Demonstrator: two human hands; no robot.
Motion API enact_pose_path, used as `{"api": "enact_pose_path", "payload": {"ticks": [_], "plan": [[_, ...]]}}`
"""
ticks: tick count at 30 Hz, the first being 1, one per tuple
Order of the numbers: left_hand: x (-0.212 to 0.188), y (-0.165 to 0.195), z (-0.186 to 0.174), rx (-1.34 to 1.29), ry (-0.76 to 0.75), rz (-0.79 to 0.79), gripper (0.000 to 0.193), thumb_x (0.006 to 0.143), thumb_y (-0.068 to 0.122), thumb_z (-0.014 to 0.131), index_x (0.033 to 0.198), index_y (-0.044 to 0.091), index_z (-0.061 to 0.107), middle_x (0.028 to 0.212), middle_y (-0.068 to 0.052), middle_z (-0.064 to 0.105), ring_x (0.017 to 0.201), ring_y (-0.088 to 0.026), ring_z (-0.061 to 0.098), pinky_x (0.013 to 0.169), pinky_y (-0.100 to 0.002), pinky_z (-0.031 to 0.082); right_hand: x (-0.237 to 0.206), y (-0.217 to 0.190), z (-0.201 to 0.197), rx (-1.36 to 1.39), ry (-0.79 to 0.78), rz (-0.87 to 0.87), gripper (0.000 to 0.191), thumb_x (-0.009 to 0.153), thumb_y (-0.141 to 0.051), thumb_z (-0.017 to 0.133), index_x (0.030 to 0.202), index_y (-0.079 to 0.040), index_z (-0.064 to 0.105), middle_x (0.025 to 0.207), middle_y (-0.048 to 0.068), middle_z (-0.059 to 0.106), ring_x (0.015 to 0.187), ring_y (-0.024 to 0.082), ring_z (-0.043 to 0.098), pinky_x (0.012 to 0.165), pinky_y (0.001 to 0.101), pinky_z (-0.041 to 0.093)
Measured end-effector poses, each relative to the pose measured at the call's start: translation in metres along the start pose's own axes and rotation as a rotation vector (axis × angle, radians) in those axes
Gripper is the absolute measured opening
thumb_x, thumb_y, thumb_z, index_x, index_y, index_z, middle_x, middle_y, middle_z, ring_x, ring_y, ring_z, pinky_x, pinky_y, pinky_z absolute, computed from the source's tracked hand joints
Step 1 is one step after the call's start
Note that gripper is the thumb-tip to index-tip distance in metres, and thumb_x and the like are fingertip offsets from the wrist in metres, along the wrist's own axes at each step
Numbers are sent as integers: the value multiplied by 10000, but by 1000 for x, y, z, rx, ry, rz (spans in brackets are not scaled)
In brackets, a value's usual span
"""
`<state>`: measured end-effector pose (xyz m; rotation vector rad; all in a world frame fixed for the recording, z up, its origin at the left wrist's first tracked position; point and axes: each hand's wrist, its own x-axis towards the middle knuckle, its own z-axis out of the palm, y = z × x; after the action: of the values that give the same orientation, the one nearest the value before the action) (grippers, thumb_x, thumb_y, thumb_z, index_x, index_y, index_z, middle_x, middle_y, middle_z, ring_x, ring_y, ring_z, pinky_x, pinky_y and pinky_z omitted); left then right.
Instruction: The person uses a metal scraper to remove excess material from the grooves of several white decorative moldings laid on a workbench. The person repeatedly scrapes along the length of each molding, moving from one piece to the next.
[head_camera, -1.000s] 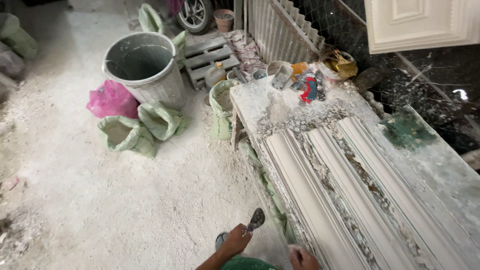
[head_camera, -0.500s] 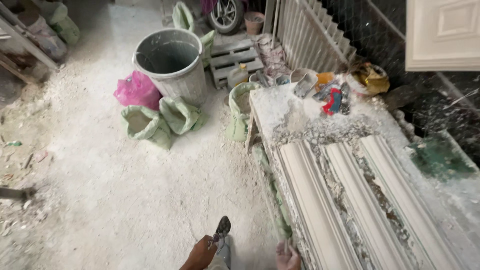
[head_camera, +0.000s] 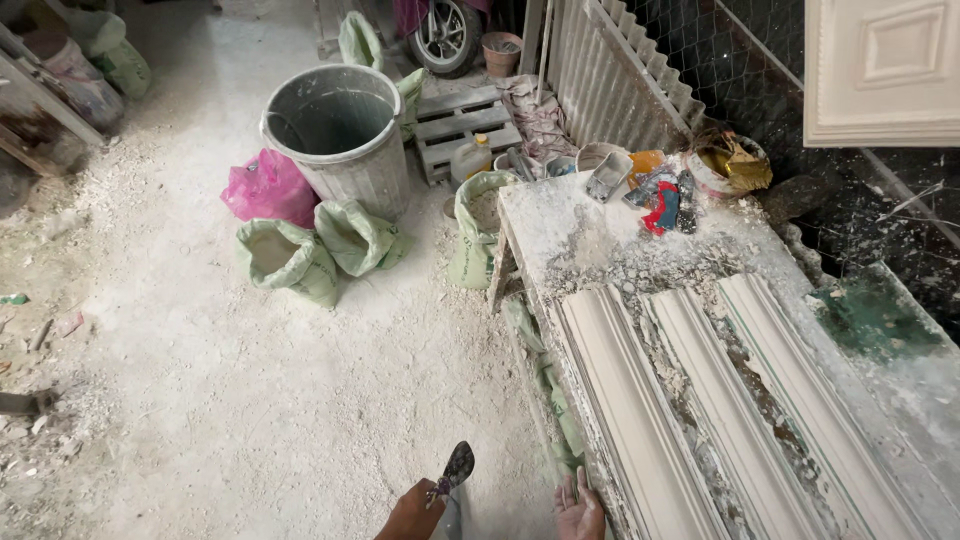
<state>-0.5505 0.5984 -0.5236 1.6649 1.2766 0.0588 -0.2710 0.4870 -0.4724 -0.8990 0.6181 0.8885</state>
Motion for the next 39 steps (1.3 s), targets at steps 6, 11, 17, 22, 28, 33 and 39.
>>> {"api": "enact_pose_path", "payload": {"ticks": [6, 11, 17, 22, 28, 33, 39], "plan": [[7, 14, -1, 26, 1, -38, 342, 907, 282, 694, 1155, 62, 608, 972, -238, 719, 1004, -391, 731, 868, -470, 567, -10, -6, 15, -32, 12, -3, 544, 915, -132, 609, 1447, -195, 512, 1456, -92, 580, 1390, 226, 490, 1041, 429, 422], [9, 26, 4, -34, 87, -43, 349, 870, 299, 716, 1155, 111, 642, 1004, -213, 739, 1063, -365, 731, 924, -436, 560, -8, -3, 11, -28, 5, 27, 498, 883, -76, 597, 1355, -220, 536, 1412, -91, 601, 1332, 225, 550, 996, 448, 425], [2, 20, 11, -48, 45, -124, 363, 885, 327, 700, 1178, 124, 635, 1049, -205, 728, 1094, -358, 728, 966, -434, 545, -4, 0, -1, -233, -5, 162, 600, 872, -73, 528, 1439, -268, 544, 1416, -85, 574, 1296, 216, 538, 1007, 528, 460], [-1, 17, 11, -41, 89, -57, 377, 892, 330, 698, 1180, 98, 628, 1066, -218, 727, 1107, -380, 695, 960, -440, 542, -14, 3, 4, -412, 85, 245, 695, 1019, -527, 482, 1642, -323, 253, 1529, -24, 450, 1421, 281, 418, 1105, 505, 367], [8, 22, 8, -133, 95, -76, 378, 909, 357, 695, 1169, 89, 636, 1028, -206, 744, 1060, -348, 734, 936, -425, 555, -13, -1, 30, -277, 4, 187, 754, 1037, -524, 482, 1657, -195, 207, 1628, -9, 424, 1475, 274, 385, 1175, 499, 327], [8, 21, 6, -182, 83, -123, 389, 923, 365, 693, 1173, 74, 626, 993, -204, 745, 1010, -338, 758, 912, -412, 563, -9, 2, 42, -128, 23, 176, 605, 1052, -117, 405, 1627, -260, 283, 1582, 77, 435, 1446, 312, 462, 1161, 556, 425], [2, 11, 5, -143, 99, -87, 342, 919, 340, 692, 1162, 105, 638, 989, -198, 733, 1020, -346, 730, 913, -419, 543, 1, 7, 56, 311, -40, 88, 550, 1031, -97, 391, 1572, -198, 373, 1556, 33, 515, 1421, 254, 541, 1117, 532, 443]]}}
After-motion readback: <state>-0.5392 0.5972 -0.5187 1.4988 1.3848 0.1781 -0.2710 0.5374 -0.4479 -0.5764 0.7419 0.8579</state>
